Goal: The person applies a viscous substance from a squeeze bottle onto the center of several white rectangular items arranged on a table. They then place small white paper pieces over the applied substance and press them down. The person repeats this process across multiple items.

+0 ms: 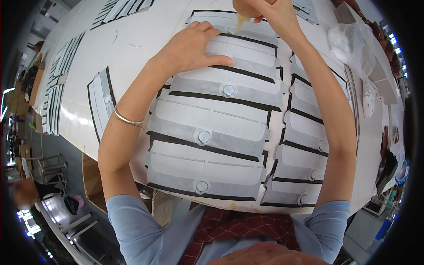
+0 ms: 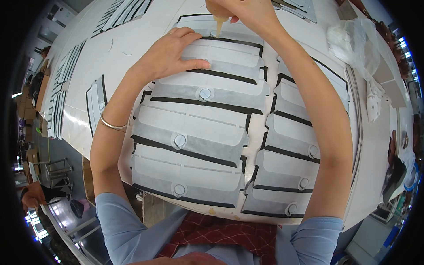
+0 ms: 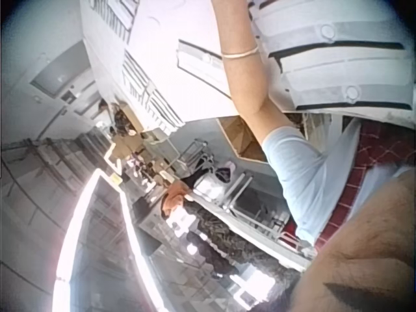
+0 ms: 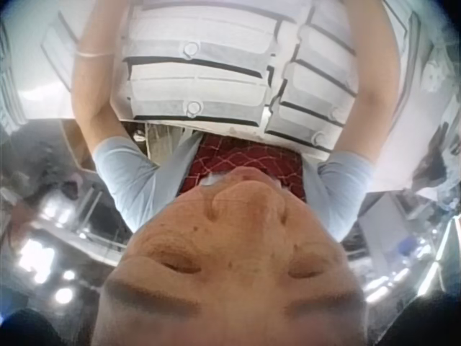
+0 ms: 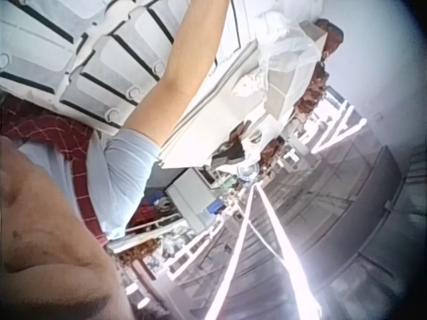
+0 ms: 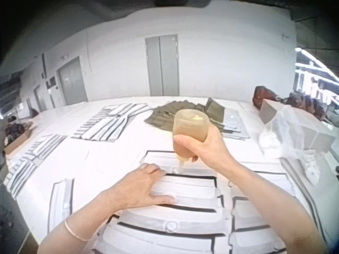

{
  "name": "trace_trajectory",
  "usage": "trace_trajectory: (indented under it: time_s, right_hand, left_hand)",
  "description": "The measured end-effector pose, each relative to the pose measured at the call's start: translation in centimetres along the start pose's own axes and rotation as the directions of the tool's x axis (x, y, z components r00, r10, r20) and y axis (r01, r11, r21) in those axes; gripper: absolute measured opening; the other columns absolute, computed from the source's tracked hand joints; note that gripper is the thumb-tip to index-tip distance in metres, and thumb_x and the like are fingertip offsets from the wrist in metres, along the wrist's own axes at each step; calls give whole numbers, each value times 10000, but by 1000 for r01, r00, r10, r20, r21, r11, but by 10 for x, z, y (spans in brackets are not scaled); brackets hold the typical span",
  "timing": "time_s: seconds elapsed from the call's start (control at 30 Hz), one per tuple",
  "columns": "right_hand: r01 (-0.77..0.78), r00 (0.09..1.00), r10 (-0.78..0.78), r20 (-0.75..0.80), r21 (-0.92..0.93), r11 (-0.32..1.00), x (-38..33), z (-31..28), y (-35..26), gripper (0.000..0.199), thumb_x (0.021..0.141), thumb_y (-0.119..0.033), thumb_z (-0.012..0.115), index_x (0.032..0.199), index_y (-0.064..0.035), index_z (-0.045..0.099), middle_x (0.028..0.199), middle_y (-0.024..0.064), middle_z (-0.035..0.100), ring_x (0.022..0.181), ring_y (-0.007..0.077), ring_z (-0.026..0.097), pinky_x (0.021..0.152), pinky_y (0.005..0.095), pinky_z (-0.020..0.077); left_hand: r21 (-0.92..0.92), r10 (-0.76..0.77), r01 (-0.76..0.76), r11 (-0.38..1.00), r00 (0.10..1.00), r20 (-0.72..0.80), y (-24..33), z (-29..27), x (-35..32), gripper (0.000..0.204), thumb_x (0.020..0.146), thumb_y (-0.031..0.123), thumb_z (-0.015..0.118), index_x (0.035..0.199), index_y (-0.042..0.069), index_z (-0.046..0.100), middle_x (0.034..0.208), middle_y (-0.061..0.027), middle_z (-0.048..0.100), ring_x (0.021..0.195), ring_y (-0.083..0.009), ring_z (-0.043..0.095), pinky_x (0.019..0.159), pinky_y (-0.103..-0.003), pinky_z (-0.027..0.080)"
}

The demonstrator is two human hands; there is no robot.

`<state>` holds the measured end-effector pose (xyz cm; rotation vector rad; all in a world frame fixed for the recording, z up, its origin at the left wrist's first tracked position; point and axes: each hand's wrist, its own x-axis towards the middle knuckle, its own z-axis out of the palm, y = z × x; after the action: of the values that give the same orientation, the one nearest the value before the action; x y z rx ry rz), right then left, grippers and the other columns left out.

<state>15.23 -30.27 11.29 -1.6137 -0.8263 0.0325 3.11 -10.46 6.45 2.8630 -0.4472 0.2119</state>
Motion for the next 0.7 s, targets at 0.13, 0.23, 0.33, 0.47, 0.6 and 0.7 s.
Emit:
trace_trajectory:
  time_s: [0.13,0.23,0.33,0.47,0.6,0.7]
  right_hand:
    - [26,996,-30,-82,-52,998,-4,-21,-2,458,905,-269,797,1242,-25,608,984,54,690,814,125,673,583,252,553]
    - [178,943,-163,-291,25,984,-13,-59,-6,535,911,-324,792,1290,-22,566,1043,63,688,901,142,687,657,270,582]
    - [80,906,23,-422,227,971,-17,-116,-14,534,920,-372,775,1302,-68,560,1089,60,695,942,169,704,691,283,597]
    - [-148,873,273,-404,316,937,-25,-131,16,485,922,-399,765,1289,-144,577,1095,45,706,947,179,714,700,300,604]
    - [-232,876,327,-353,285,930,-34,-116,51,434,913,-368,777,1231,-113,629,1067,59,723,904,178,721,672,320,607]
    - [-182,888,255,-383,216,959,-34,-106,58,395,916,-359,776,1174,-81,666,1027,68,730,850,178,726,649,310,604]
  left_hand:
    - [-7,-9,9,1000,1000,8,1,-2,-1,804,863,616,704,1290,-61,624,1337,-196,598,1257,-347,555,1069,-424,469]
    - [-25,-12,12,1000,1000,6,0,-2,-1,785,874,602,700,1291,-59,625,1350,-195,595,1260,-349,555,1071,-421,466]
    - [-61,-59,61,996,997,39,-3,-11,2,763,889,586,690,1294,-57,625,1364,-197,593,1265,-355,557,1073,-419,463]
    - [-15,59,-59,998,997,-40,9,-8,30,744,908,580,668,1297,-53,624,1376,-199,591,1270,-363,558,1077,-421,457]
    - [-96,176,-177,979,984,-24,30,13,60,758,915,593,649,1331,-39,601,1393,-197,578,1299,-358,538,1093,-424,447]
    - [-124,207,-197,972,976,71,38,22,69,766,915,608,641,1364,-10,582,1416,-181,563,1331,-346,513,1105,-424,442]
